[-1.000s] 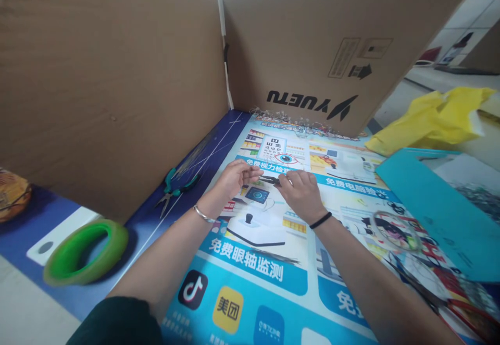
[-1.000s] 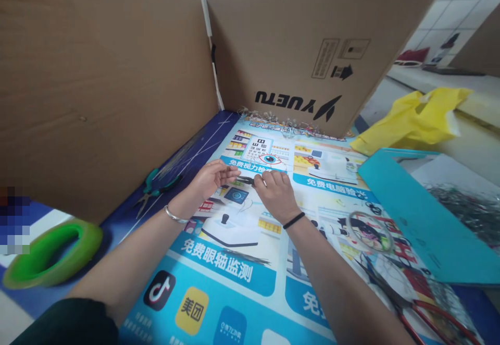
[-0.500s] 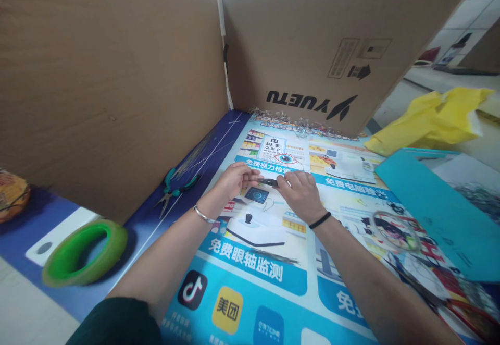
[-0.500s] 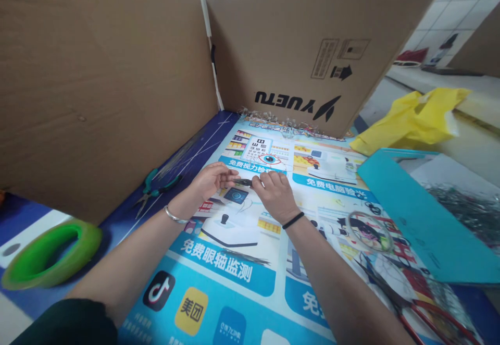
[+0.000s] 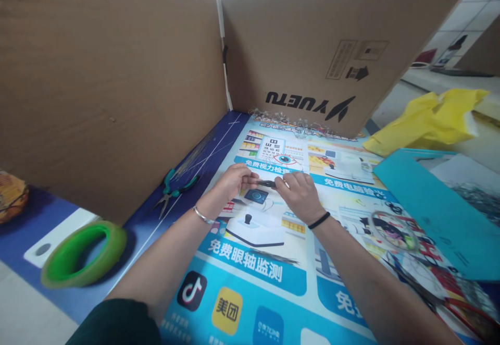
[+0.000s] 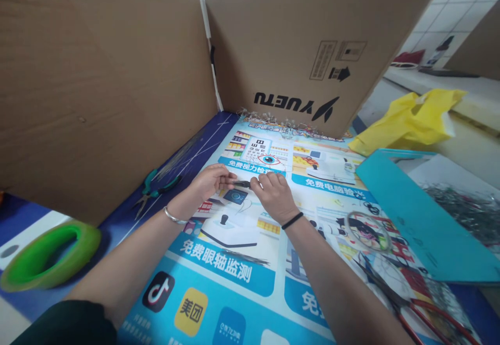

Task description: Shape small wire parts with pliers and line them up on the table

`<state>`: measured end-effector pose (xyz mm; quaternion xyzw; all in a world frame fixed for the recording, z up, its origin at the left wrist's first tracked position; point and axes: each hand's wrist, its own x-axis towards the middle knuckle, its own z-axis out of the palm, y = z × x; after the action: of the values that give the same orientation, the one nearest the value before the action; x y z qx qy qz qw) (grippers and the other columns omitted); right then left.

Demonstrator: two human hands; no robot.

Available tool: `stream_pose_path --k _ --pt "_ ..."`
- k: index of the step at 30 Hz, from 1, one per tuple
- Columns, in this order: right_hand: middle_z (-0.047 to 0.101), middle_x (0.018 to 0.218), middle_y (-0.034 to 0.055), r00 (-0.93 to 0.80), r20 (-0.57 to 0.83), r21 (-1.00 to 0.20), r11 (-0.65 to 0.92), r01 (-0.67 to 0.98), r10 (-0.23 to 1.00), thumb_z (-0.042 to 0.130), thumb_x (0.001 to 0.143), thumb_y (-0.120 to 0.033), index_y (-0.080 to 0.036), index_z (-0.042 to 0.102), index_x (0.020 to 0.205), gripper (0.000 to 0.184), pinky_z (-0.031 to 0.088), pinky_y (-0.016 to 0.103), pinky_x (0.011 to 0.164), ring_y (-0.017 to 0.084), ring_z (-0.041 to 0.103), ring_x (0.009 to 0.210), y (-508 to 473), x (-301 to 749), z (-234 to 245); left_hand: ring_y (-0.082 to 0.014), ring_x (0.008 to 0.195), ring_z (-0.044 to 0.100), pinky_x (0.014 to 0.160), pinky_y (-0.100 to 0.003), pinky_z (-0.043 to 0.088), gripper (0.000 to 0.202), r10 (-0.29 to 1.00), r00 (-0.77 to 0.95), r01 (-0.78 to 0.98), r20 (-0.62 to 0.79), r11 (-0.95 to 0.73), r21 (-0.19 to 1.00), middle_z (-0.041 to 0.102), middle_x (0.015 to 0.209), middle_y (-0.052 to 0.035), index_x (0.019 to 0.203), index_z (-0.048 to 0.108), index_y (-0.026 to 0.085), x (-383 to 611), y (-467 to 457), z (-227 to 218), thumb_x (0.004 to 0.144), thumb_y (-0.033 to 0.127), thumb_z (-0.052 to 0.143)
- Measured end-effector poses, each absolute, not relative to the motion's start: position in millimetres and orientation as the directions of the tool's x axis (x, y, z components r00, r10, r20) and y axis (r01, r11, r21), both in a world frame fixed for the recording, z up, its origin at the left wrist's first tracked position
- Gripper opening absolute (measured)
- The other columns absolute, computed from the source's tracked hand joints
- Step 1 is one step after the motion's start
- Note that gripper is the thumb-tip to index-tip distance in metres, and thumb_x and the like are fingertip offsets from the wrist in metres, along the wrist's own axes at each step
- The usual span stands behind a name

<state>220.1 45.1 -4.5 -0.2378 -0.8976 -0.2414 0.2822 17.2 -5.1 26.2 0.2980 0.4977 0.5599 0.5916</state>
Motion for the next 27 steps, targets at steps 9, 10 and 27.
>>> stream_pose_path --k 9,10,27 --pt "0.058 0.087 0.0059 -0.734 0.624 0.335 0.757 0.561 0.268 0.044 0.088 -0.018 -0.023 0.058 0.099 0.019 0.027 0.035 0.078 0.019 0.044 0.085 44.5 219.9 -4.6 -0.0143 0.058 0.064 0.055 -0.026 0.053 0.009 0.956 -0.132 -0.36 -0.263 0.201 0.911 0.067 0.072 -0.0096 0.068 0.048 0.013 17.8 -5.3 26.8 0.07 0.01 0.057" --pt "0.058 0.086 0.0056 -0.737 0.623 0.349 0.751 0.561 0.261 0.044 0.088 -0.018 -0.023 0.059 0.098 0.019 0.027 0.035 0.078 0.019 0.043 0.085 44.5 220.0 -4.5 -0.0146 0.059 0.064 0.055 -0.027 0.053 0.009 0.956 -0.132 -0.359 -0.263 0.202 0.911 0.066 0.072 -0.0095 0.068 0.049 0.013 17.9 -5.4 26.9 0.07 0.009 0.057" --pt "0.058 0.082 0.0046 -0.759 0.601 0.337 0.781 0.526 0.252 0.043 0.088 -0.015 -0.023 0.059 0.097 0.019 0.026 0.035 0.074 0.018 0.043 0.081 44.2 220.6 -1.6 -0.0142 0.056 0.063 0.053 -0.027 0.052 0.008 0.965 -0.115 -0.359 -0.237 0.182 0.915 0.066 0.073 -0.0104 0.07 0.05 0.012 16.4 -3.6 20.9 0.069 0.012 0.058"
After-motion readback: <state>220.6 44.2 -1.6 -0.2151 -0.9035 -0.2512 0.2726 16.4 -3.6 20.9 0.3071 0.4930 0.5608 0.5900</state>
